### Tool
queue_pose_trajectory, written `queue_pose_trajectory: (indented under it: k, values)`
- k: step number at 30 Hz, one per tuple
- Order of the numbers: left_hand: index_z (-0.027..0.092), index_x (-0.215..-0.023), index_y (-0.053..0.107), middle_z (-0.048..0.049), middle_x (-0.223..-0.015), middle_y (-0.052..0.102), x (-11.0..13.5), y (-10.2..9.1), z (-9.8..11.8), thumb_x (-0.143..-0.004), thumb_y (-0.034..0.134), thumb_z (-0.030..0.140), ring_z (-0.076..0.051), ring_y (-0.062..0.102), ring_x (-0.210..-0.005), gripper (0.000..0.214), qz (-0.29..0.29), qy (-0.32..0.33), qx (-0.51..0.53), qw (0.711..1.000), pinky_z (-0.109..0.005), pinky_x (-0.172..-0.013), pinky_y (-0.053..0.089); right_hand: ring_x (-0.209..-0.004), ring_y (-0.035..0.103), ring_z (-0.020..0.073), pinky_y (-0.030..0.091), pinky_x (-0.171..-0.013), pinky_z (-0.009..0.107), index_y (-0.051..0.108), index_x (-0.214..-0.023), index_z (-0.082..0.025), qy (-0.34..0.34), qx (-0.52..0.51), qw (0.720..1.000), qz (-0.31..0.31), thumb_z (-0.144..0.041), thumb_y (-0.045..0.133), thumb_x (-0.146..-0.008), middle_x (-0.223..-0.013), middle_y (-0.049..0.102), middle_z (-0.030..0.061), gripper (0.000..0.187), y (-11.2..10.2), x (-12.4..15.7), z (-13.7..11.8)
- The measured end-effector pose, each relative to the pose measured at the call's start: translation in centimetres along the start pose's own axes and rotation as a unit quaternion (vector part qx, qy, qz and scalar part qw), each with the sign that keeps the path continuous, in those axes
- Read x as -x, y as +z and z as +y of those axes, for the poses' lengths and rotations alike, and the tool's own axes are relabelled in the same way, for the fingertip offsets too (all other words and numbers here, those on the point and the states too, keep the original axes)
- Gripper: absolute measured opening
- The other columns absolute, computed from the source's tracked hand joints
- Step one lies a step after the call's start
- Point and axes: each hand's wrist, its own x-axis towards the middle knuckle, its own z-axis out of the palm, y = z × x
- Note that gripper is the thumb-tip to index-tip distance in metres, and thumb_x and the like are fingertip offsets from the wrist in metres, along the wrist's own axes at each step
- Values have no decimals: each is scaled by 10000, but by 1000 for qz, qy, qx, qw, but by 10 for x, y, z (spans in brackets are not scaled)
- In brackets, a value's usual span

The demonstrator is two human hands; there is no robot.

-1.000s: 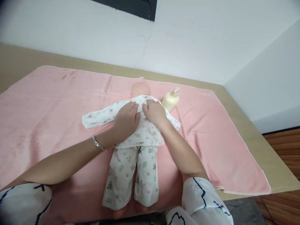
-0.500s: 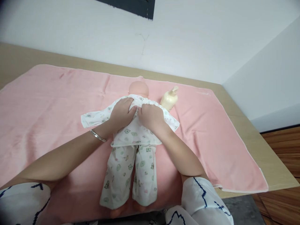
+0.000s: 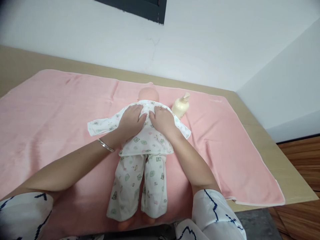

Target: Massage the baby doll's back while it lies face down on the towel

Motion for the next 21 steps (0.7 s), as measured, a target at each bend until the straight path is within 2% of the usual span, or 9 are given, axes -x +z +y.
queue_pose_trajectory:
  k: [4, 7, 11, 15, 18, 21]
  values:
    - [-8, -1371, 515, -264, -1417, 560, 16, -10, 20, -1004, 367, 369, -387, 493, -1361, 547, -26, 9, -42, 999, -550, -1141, 387, -1107, 635, 281, 435, -941, 359, 615, -1137, -123, -19, -15, 1000, 0, -337, 305, -1036, -1175, 712, 153, 390, 2, -4, 5]
    - [20, -1349, 537, -251, -1432, 555, 21, -16, 28, -1021, 339, 378, -373, 485, -1381, 525, -26, 22, -45, 998, -545, -1147, 389, -1122, 633, 278, 437, -964, 363, 615, -1178, -108, -18, -19, 1000, -5, -307, 306, -1029, -1195, 707, 161, 396, 4, -5, 5]
    - [82, -1199, 630, -193, -1286, 665, 5, -14, 13, -1039, 248, 322, -313, 570, -1287, 479, -31, 38, -19, 999, -502, -1114, 443, -1242, 588, 300, 384, -1091, 412, 604, -1261, -69, 9, 5, 1000, 23, -225, 297, -1006, -1287, 672, 194, 429, 8, 3, -8]
    - [84, -1143, 646, -184, -1219, 688, -11, -10, -6, -1022, 274, 272, -296, 592, -1250, 434, -45, 45, -27, 998, -483, -1127, 442, -1294, 567, 329, 374, -1134, 440, 571, -1328, -5, 5, 37, 998, 49, -235, 282, -1011, -1310, 657, 235, 486, 10, 24, -32]
    - [36, -1159, 635, -233, -1228, 675, -9, -10, -4, -1011, 274, 241, -332, 581, -1273, 441, -53, 56, -36, 996, -531, -1143, 414, -1349, 535, 319, 367, -1157, 431, 555, -1362, -11, -10, 35, 998, 54, -231, 258, -1018, -1364, 633, 225, 504, 7, 34, -42]
    - [10, -1268, 587, -258, -1307, 640, 4, -12, 7, -1002, 294, 229, -346, 556, -1322, 452, -24, 45, -39, 998, -548, -1138, 419, -1367, 528, 306, 384, -1150, 426, 573, -1349, -53, 13, 5, 999, 36, -236, 265, -1019, -1394, 624, 191, 487, 5, 28, -36]
